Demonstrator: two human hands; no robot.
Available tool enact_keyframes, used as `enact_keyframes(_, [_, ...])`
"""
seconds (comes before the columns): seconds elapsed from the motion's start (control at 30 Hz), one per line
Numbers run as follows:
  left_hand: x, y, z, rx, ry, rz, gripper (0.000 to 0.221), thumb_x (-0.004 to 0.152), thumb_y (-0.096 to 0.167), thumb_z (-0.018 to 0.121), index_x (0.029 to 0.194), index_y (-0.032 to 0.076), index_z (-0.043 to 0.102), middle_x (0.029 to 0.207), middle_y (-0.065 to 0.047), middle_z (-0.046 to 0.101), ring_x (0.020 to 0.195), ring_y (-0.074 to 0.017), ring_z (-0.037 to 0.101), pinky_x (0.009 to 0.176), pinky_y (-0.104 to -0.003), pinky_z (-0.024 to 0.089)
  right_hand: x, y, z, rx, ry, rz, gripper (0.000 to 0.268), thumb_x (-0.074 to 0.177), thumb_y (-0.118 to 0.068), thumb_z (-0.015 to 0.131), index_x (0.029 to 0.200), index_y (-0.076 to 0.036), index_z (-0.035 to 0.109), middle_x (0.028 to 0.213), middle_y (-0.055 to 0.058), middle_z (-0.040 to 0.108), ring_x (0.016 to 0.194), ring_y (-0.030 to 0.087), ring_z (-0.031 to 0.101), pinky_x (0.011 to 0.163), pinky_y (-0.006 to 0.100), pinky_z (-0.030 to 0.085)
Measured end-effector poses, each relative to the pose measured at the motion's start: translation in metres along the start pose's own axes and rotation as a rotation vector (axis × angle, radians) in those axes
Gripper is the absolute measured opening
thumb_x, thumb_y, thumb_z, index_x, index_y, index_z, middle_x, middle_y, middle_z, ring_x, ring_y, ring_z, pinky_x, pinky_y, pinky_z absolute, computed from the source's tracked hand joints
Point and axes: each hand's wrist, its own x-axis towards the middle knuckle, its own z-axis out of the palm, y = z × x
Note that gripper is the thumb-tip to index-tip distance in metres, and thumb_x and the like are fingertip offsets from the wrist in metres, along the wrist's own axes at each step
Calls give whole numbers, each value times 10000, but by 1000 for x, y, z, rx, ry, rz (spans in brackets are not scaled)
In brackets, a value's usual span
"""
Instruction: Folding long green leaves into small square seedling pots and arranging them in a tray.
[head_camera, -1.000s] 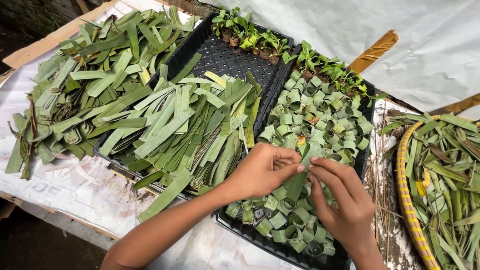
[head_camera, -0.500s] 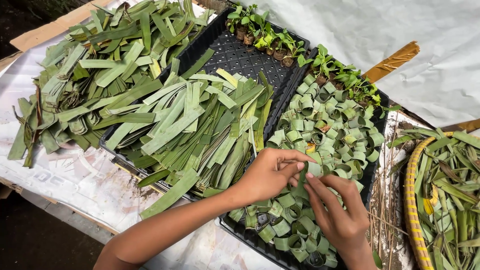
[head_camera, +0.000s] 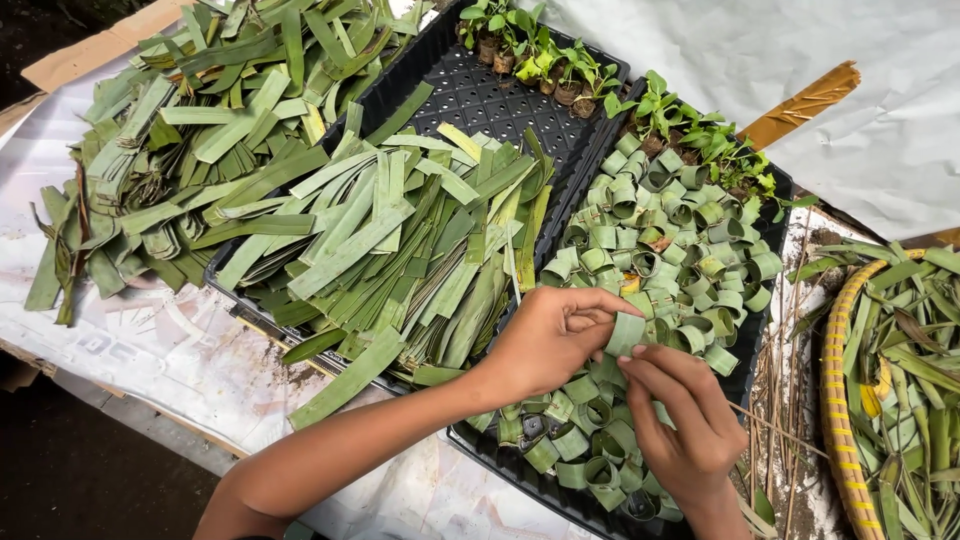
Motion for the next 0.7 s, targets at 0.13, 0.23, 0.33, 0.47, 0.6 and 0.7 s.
enact_keyframes(0.13, [-1,9,-1,94,24,-11,278,984,-73,591,1122,90,768,843,-59,749,666,-119,661,456,-230,372,3,-4,0,-15,38,50,85,947,21,688,1028,48,684,1098,207,664,1012,293,696,938,374,609])
enact_keyframes(0.23, [-3,13,0,84,25,-71,299,956,-97,617,1141,94,754,1043,-125,798,730,-155,702,435,-207,445,9,-7,0,11,21,206,291,948,-14,699,1203,94,612,1162,248,597,992,297,640,876,342,618])
enact_keyframes(0.33, [-2,10,0,65,33,-62,246,1008,-36,597,1134,97,761,928,-94,788,663,-118,657,430,-208,406,8,0,2,31,-8,248,272,958,-71,692,1200,50,662,1157,226,636,970,294,659,871,366,591])
enact_keyframes(0.47, [0,3,-2,78,68,-42,238,1017,0,590,1143,106,762,792,-90,715,569,-99,578,420,-215,366,2,7,4,51,-35,206,304,933,-110,723,1195,29,652,1155,200,638,1004,287,648,910,366,567])
enact_keyframes(0.6, [4,-4,-4,63,100,-37,241,1030,40,571,1165,106,759,610,-61,616,456,-77,430,379,-242,287,1,10,3,11,-127,139,298,894,-137,780,1136,2,673,1105,156,662,1021,293,644,898,384,532])
enact_keyframes(0.7, [-4,6,1,220,79,8,231,1029,33,557,1151,78,747,592,-55,650,534,-109,661,379,-236,349,7,9,4,111,-79,186,135,918,-73,727,1005,24,690,980,159,679,909,280,654,814,362,527])
